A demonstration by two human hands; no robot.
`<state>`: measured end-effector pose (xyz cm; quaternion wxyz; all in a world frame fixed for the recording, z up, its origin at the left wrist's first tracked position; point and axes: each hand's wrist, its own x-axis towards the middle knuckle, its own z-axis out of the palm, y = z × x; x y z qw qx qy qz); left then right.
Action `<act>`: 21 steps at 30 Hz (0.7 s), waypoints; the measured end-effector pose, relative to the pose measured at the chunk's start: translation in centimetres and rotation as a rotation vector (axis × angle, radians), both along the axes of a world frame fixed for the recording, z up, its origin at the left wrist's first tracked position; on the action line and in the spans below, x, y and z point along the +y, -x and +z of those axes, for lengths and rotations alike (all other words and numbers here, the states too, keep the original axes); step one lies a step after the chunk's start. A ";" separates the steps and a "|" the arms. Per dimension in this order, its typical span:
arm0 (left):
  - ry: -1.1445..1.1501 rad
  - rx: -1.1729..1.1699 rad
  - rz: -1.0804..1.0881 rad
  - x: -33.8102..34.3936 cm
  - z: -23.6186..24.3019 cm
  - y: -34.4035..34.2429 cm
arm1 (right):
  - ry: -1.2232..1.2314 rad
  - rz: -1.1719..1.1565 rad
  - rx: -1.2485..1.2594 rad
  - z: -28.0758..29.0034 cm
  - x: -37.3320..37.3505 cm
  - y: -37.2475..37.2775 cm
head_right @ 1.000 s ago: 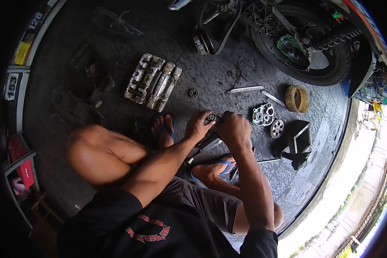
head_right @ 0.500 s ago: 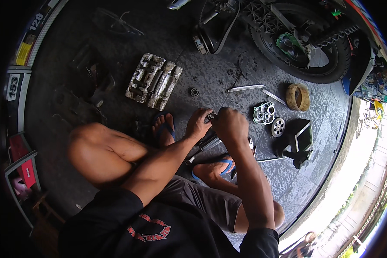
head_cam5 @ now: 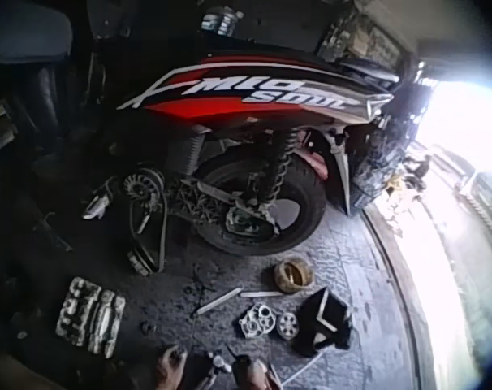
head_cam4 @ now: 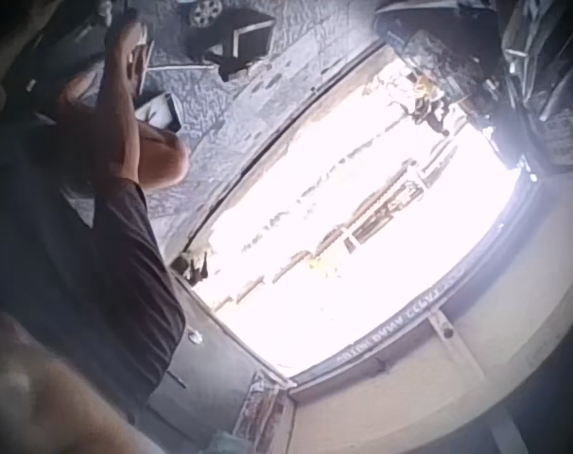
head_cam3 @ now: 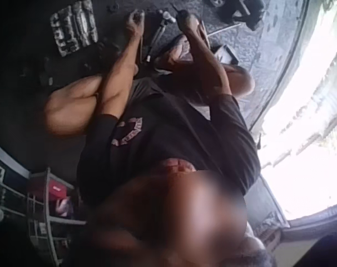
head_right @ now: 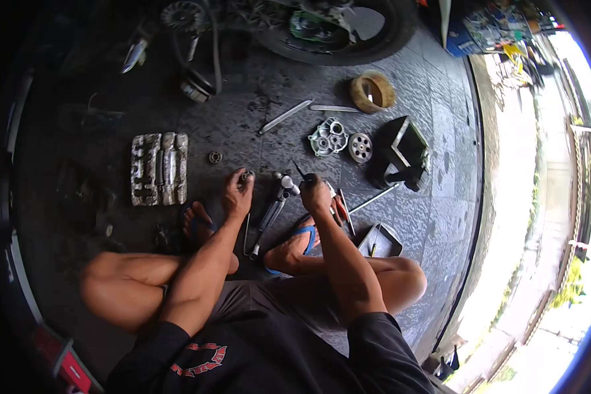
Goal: The person holds a metal motorcycle component and uses pliers to remove a circlip. They handle small bearings and use a metal rod to manipulate parts within the cylindrical housing while sitting on the floor.
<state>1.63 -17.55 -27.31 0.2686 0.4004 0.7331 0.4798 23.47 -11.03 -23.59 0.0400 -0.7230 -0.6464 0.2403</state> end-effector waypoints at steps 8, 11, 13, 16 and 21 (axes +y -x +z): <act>0.065 -0.276 -0.063 2.0 -3.5 -0.5 | -0.061 -0.980 -0.188 -3.5 1.3 -12.1; 0.117 -0.191 -0.016 0.2 -1.9 2.2 | 0.318 -1.194 -0.186 -2.5 1.0 -11.5; 0.187 -0.247 -0.003 1.4 -1.1 1.4 | 0.387 -0.921 -0.266 -5.6 -0.6 -18.2; 0.042 -0.153 0.172 2.2 0.6 3.1 | 0.437 -0.629 -0.291 -6.3 -0.4 -18.9; 0.226 -0.098 0.066 6.1 7.2 5.1 | 0.277 -0.078 -0.395 -11.4 -2.0 -26.2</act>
